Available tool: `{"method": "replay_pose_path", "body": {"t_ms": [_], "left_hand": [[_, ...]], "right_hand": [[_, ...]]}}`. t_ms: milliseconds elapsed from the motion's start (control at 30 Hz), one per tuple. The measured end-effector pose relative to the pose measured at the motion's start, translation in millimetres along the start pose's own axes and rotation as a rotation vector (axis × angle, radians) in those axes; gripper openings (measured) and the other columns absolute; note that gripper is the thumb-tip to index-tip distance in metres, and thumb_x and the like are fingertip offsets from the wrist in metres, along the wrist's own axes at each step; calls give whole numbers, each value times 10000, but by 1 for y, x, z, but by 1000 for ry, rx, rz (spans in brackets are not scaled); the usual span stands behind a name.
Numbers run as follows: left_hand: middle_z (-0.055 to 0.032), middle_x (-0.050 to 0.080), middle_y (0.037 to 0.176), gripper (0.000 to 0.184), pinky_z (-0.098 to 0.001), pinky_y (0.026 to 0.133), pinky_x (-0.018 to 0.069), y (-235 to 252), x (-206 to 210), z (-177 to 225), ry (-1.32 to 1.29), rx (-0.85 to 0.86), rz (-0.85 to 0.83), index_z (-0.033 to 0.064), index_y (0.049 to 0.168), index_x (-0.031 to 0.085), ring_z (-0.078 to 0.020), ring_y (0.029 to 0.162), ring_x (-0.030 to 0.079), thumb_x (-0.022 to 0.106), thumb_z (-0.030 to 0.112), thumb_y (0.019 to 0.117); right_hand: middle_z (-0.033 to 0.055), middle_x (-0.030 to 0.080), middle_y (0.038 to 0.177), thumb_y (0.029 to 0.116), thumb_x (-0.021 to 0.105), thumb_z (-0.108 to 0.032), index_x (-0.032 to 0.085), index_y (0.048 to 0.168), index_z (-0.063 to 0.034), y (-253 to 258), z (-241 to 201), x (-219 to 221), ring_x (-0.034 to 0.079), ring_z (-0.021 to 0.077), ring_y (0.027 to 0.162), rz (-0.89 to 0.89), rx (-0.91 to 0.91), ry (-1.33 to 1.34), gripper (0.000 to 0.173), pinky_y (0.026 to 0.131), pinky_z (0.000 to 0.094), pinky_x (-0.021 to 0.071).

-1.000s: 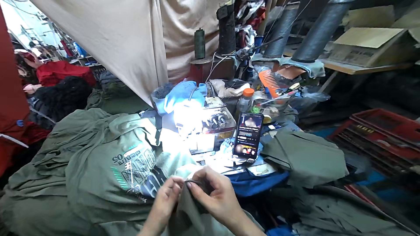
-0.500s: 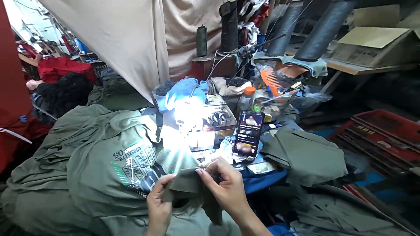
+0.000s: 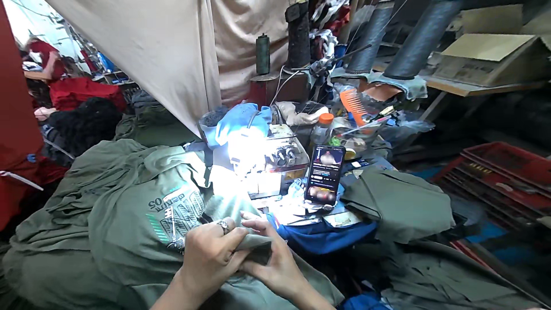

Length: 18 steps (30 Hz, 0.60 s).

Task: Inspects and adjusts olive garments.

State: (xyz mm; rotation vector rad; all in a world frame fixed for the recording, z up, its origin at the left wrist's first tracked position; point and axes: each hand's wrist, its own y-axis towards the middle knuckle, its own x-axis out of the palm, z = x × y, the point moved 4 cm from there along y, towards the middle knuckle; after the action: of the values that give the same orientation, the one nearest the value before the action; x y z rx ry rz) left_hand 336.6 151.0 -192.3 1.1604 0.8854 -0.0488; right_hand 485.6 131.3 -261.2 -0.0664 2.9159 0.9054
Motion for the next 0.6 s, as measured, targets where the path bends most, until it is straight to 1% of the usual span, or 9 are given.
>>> {"method": "replay_pose_path", "body": {"t_ms": [67,100,167,300,367,433,533,567,600], "left_hand": [[-10,699,849,168,-209,676,523,0,-6,3,-147,-3,-7,185,1054,768,-70,775,651,650,287,989],[-14,714,922,167,-196,750,544,0,-11,3,-233,-9,-8,180,1113,753,-60,856,668,648,238,997],[7,722,999,173,-174,823,560,2,-24,-2,-390,-17,-26,176,1160,727,-25,932,677,629,215,1023],[60,731,943,197,-136,741,541,24,-68,-28,-422,81,-133,179,1137,731,40,823,654,597,295,1051],[59,739,930,197,-134,751,541,46,-78,-47,-374,162,-189,143,1075,731,52,827,657,588,276,1052],[9,754,897,199,-181,758,556,66,-64,-71,-357,206,-224,76,987,755,15,814,676,620,221,1013],[-33,740,850,187,-292,765,556,77,9,-120,-320,120,-312,54,909,772,-85,784,675,690,216,954],[-69,743,869,187,-380,801,549,73,39,-134,-309,38,-372,46,902,776,-167,826,682,709,217,942],[-101,757,950,183,-448,884,547,67,66,-146,-300,-70,-451,43,932,782,-234,930,696,714,212,947]], "right_hand": [[110,713,1180,883,725,-85,710,1106,18,3,3,-2,661,126,1154,56,-29,2,247,1001,293,556],[84,732,1122,906,684,-50,733,1065,13,4,3,-3,679,90,1096,57,-49,10,178,974,265,565],[67,740,1059,951,662,-68,730,1048,12,4,3,-1,687,61,1031,-22,-89,35,143,941,246,569],[108,742,935,977,690,-140,728,1003,33,-6,6,14,703,83,902,-247,-130,61,179,847,241,576],[126,717,864,987,680,-145,704,938,56,-13,7,20,687,83,826,-305,-139,116,208,783,220,568],[105,707,839,990,676,-141,686,918,56,-18,13,21,676,50,784,-288,-75,145,210,755,195,569],[11,664,762,971,683,-170,688,894,7,-21,49,15,604,-1,671,-127,203,55,193,637,175,520],[-10,660,753,964,683,-192,697,890,-21,-22,69,11,608,6,665,-76,316,7,187,635,191,528],[-19,647,735,955,686,-217,697,872,-38,-25,92,6,601,17,654,-29,412,-57,198,633,208,522]]}}
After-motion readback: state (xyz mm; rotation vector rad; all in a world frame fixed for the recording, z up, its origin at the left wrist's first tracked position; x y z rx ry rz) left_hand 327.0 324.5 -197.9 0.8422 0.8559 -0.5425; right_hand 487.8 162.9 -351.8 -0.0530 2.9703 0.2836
